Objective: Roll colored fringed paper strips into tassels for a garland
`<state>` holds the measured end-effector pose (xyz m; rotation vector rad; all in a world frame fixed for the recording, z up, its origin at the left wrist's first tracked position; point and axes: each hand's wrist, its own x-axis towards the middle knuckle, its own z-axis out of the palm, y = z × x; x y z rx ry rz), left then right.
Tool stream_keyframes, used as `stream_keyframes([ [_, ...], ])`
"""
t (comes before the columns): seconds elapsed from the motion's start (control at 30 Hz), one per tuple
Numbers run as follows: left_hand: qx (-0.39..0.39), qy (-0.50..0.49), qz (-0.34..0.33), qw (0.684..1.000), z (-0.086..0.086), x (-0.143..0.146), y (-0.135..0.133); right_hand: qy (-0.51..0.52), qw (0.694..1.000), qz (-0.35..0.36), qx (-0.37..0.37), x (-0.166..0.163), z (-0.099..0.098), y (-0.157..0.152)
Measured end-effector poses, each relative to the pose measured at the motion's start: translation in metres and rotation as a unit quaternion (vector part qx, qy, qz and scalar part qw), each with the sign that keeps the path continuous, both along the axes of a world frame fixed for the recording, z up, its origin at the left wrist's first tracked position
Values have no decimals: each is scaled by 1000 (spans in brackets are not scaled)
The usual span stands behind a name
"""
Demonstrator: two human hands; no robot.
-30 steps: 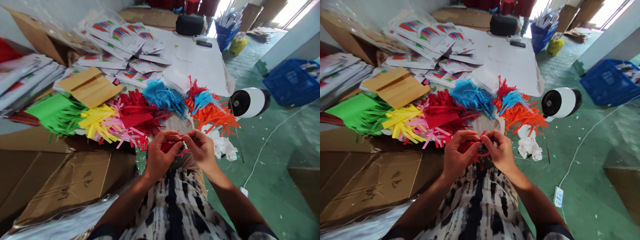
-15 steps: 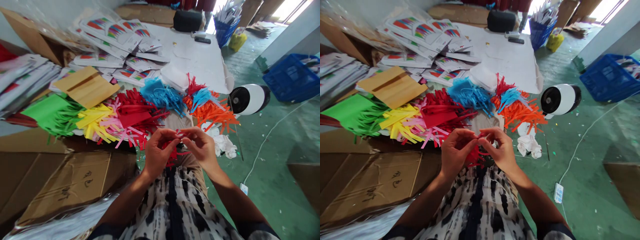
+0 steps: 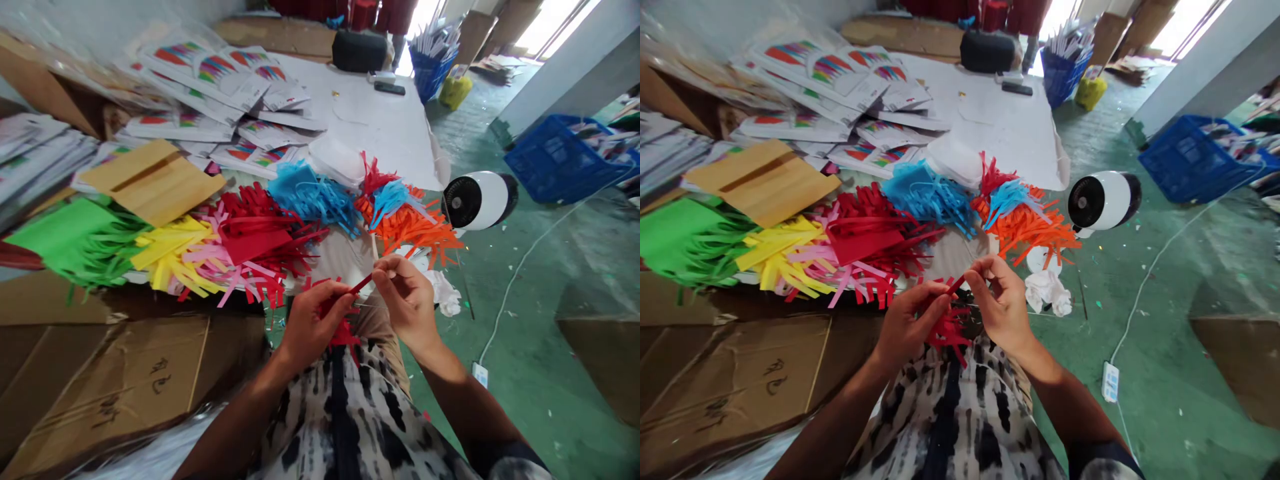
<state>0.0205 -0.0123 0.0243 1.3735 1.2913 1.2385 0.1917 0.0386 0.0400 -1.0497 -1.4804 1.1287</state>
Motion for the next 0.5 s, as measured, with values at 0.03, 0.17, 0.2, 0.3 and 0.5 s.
stream_keyframes([
  [0.03, -8, -12, 1, 1000, -1, 0, -1, 12, 1000, -7, -8, -1, -1, 1],
  [0.17, -46, -61, 9, 997, -8, -1, -2, -19, 997, 71, -16, -7, -5, 3],
  [0.2, -48, -60, 5, 997, -9, -2, -2, -43, 995, 95, -3, -8, -4, 3],
  [0.3, -43, -19, -32, 998, -12, -2, 0, -85, 990, 107, 38, -10, -2, 3],
  [0.5, -74, 37, -91, 992, -21, -6, -2, 8, 999, 25, -40, 6, 9, 36],
])
